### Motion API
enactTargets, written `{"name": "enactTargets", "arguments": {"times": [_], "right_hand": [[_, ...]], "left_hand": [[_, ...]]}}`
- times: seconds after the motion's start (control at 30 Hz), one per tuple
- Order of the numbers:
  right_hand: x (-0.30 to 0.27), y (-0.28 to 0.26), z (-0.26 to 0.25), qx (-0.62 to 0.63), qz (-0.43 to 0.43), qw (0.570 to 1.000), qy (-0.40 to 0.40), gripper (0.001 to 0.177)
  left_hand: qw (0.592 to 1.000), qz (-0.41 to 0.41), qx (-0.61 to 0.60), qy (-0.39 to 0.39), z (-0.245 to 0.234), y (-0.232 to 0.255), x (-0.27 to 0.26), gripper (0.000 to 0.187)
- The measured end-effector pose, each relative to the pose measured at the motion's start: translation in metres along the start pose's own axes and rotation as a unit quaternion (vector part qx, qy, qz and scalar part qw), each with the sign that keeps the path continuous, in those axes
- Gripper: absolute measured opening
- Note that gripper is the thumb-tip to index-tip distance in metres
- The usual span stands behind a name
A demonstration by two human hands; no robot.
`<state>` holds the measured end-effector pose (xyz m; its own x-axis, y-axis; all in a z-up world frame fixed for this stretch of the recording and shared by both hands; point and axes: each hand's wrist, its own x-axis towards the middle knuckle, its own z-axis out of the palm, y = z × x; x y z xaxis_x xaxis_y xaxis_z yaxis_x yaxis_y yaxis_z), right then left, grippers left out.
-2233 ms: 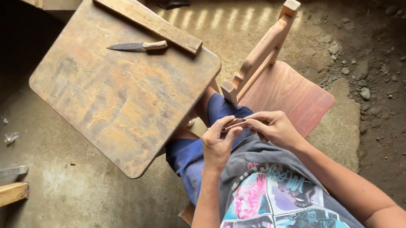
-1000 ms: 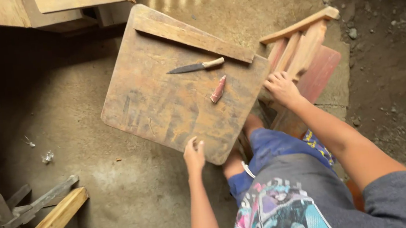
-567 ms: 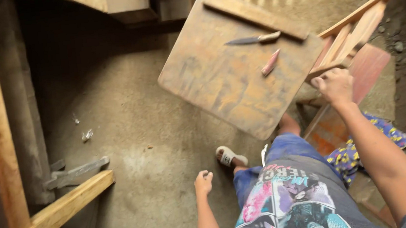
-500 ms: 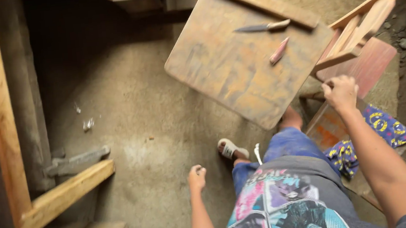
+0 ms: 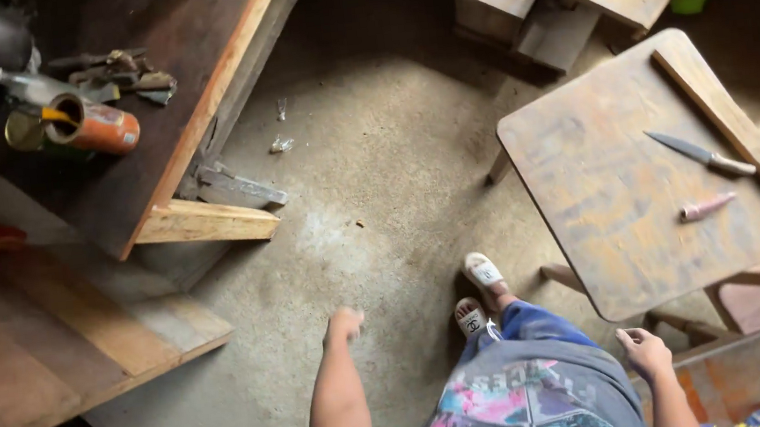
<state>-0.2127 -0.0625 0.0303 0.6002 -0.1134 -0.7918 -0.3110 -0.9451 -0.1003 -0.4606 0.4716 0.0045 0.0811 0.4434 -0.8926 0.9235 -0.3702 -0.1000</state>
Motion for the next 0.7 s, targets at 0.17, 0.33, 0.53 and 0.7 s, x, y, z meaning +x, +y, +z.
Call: {"name": "enactTargets", "arguments": {"times": [0.17, 0.33, 0.53, 0.7], "right_hand": [[0.052, -0.005, -0.004, -0.053, -0.011, 0.998, 0.041, 0.058], [0.047, -0.062, -0.057, 0.021, 0.056, 0.997, 0.054, 0.047], [0.033, -0.099, -0.089, 0.106, 0.057, 0.983, 0.138, 0.034], [0.003, -0.095, -0.036, 0.105, 0.15, 0.968, 0.174, 0.047]], "left_hand": [[0.947, 0.133, -0.238, 0.172, -0.118, 0.089, -0.004, 0.024], [0.875, 0.16, -0.268, 0.371, -0.232, 0.101, 0.041, 0.024], [0.778, 0.101, -0.309, 0.538, -0.374, 0.039, 0.158, 0.018], [0.717, 0.185, -0.038, 0.671, -0.521, 0.011, 0.165, 0.01]]}}
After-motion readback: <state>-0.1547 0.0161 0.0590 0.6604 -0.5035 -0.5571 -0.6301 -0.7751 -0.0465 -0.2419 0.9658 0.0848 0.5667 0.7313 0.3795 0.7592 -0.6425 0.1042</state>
